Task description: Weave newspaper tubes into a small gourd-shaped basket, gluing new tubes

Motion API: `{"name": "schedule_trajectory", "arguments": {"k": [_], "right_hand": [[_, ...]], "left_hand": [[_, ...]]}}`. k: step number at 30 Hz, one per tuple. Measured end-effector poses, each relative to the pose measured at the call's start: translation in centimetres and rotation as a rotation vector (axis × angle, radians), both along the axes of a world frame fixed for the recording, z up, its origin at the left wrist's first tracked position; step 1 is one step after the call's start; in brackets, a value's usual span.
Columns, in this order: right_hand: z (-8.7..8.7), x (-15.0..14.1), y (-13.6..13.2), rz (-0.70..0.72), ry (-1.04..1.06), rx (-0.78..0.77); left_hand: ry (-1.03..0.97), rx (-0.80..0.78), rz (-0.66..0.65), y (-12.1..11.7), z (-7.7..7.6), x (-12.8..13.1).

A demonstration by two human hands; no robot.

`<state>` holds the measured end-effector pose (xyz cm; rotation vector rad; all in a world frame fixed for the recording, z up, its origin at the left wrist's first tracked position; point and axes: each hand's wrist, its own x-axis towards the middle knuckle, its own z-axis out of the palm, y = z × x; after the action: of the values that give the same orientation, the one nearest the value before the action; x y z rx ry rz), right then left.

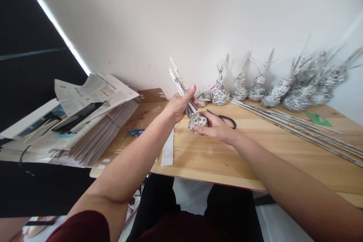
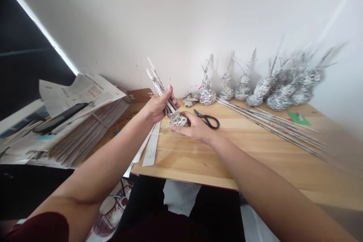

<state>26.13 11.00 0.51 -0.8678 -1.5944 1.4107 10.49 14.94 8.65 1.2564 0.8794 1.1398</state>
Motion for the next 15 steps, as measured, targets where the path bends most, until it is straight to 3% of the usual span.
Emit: {"name": "schedule_trajectory", "arguments": {"k": [7,15], "right_hand": [[-0.1,0.4,0.2,-0.036,-0.131,0.108],[0.5,0.6,0.1,-0.118,-0.138,0.157]], "left_hand": [[0.162,0.019,0.024,1.1,-0.9,0.4],[0.108,0.107,-0.069,1.4,-2.2,1.0]]}}
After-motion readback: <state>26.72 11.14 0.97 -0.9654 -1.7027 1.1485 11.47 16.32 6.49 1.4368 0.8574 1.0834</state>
